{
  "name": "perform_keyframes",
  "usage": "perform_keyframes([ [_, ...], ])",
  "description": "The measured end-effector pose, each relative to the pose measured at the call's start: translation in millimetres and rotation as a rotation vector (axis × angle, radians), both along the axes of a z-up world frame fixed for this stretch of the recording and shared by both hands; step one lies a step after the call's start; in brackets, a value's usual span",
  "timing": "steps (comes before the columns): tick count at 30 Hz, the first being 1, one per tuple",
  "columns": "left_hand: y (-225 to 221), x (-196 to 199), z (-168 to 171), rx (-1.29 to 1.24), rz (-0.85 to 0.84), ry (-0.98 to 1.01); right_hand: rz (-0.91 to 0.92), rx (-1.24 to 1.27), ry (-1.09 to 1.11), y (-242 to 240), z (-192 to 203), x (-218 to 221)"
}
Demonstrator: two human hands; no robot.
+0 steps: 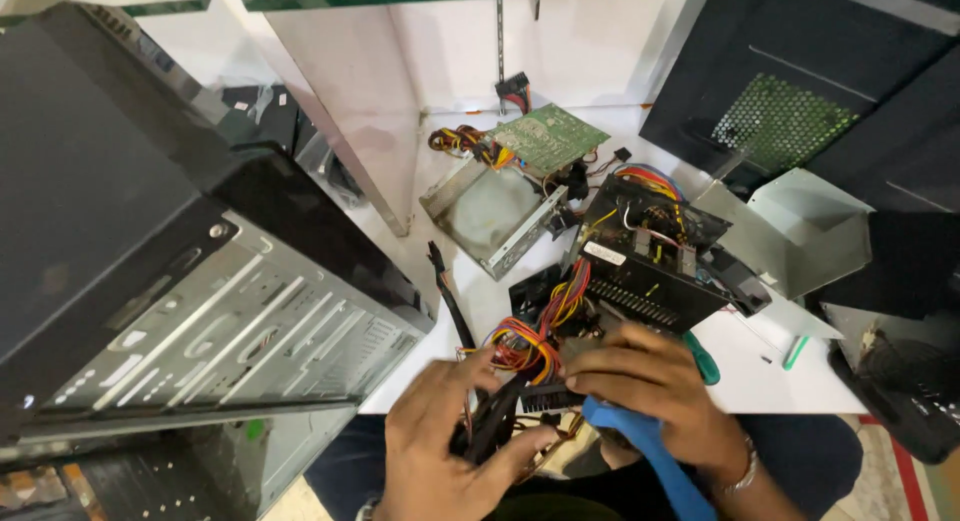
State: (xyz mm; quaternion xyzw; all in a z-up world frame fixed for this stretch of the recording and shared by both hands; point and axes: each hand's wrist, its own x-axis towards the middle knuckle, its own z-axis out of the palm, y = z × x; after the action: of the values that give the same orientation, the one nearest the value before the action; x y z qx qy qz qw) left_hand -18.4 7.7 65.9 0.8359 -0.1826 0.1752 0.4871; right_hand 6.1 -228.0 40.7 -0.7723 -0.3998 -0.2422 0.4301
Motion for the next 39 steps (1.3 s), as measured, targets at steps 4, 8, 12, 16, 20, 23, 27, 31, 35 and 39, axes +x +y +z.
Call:
perform_keyframes([
  [4,-4.8,-4.0,12.5,0.292,-0.228,0.154,0.117,-0.321,-0.015,13.2,35.4,-1.8],
  [8,-10.6,-4.9,1.0,0.400,-0.276,0.253,0.196,-0.371,-0.013,26.1,56.7,-7.1],
  [12,-4.3,-2.6,-2.5,0.379,-0.329,0.190,0.118,-0.279,-0.021,8.2,28.3,-17.2],
  [16,11.9,-6.3,-5.4,0.212,0.051,0.164,-0.058,-0.023,0.301,2.4,17.2,-26.6],
  [20,20.9,-9.8,-4.2,-0.225,0.241,0.424,-0.325,0.106,0.455,6.0,2.3,-34.1],
  [23,-5.8,-15.2,-39.6,-1.211,-0.044,0.488,-0.293,0.214,0.397,23.3,-1.6,-42.2],
  [27,-30.0,-20.1,-32.0,-1.290,0.083,0.606,-0.197,0.199,0.363,64.1,18.6,-33.8],
  [31,-31.1,-13.1,-46.7,-1.393,-0.025,0.468,-0.294,0.169,0.064,74.1,10.2,-9.8],
  [35,-25.3,-0.9,-15.2,-1.294,-0.122,0.354,-0.101,0.281,0.165,93.6,28.2,-12.8],
  [39,-16.7,20.3,-32.6,-1.324,-0.152,0.567,-0.436,0.065,0.108,80.3,0.4,13.9],
])
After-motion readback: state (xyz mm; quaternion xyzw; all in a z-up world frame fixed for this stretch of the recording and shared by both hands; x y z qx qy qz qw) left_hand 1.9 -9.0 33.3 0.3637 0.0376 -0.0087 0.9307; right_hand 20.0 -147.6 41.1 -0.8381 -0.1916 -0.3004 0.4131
